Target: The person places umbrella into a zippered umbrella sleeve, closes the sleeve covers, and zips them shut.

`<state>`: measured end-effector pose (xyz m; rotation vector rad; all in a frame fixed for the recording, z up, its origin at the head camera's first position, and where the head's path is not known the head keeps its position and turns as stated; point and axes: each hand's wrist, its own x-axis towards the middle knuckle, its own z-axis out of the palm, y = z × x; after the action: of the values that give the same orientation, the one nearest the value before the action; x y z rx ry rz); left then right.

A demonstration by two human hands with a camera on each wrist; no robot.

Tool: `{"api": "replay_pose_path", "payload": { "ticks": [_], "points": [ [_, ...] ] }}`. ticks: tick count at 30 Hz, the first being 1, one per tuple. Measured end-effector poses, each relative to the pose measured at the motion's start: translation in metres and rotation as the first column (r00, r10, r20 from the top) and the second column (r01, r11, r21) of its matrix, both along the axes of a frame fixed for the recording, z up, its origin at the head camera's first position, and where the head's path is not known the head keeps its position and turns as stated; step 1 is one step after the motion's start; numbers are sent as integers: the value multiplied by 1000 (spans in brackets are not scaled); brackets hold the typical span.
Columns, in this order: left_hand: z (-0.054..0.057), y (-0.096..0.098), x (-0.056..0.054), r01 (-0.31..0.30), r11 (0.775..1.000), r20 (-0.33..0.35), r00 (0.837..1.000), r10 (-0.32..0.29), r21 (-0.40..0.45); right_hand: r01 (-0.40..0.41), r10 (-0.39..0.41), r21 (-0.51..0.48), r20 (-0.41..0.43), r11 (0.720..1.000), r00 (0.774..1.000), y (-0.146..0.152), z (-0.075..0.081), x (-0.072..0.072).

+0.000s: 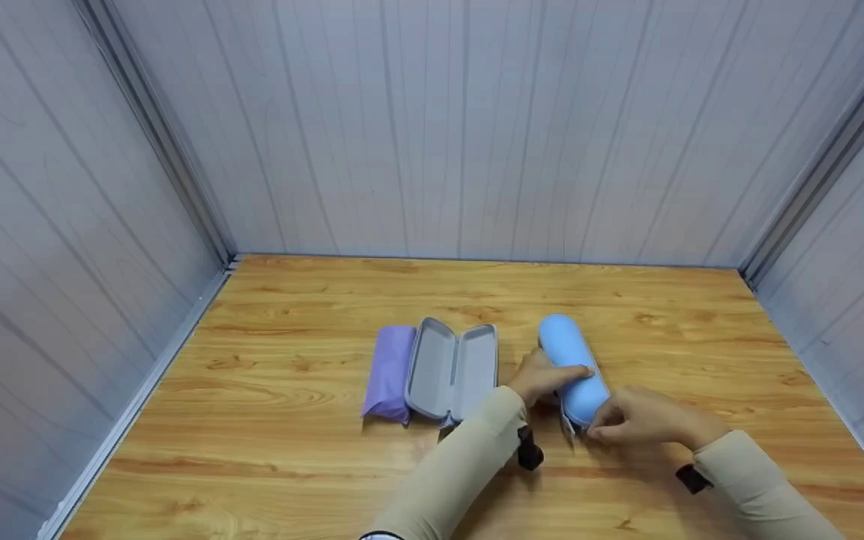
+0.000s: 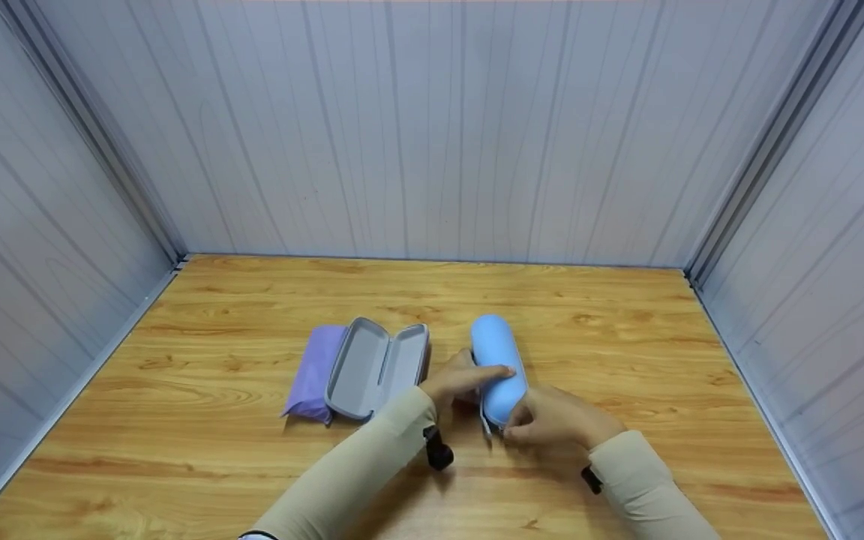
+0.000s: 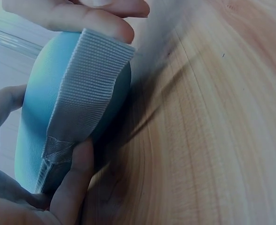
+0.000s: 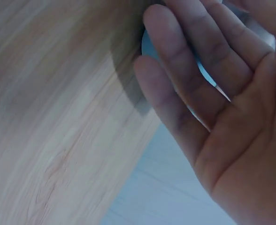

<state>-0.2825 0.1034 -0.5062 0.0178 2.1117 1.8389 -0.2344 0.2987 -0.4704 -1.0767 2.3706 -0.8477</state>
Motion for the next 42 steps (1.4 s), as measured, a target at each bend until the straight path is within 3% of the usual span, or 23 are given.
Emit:
{"api": "replay_pose_path", "payload": {
  "ticks": [12,18,21,24,28,32,36,42],
  "points": [
    [1,0,0,9,1000,-4,1000,-9,-6,152,-153,17,49,988,987,22,1,-13],
    [1,1,0,-3,999,6,1000,3,-37,267,-266,-3,96,964,959,28,-4,-26],
    [0,1,-1,-3,999,4,1000,3,-42,360,-355,-9,157,933,922,30,-10,-34],
    [-2,1,-1,1,1000,-3,1000,-1,-20,459,-438,-25,263,888,860,30,-17,-40],
    [-3,0,0,5,1000,0,1000,-5,15,546,-471,-83,408,834,782,25,-26,-46],
    [-3,1,0,2,1000,13,1000,-3,18,585,-452,-160,487,795,747,20,-32,-53],
    [-2,1,0,-2,1000,16,1000,2,-4,599,-433,-189,530,778,729,16,-36,-59],
    [-3,1,-1,5,1000,14,1000,-4,-12,651,-479,-145,563,745,673,8,-39,-66]
  ]
}}
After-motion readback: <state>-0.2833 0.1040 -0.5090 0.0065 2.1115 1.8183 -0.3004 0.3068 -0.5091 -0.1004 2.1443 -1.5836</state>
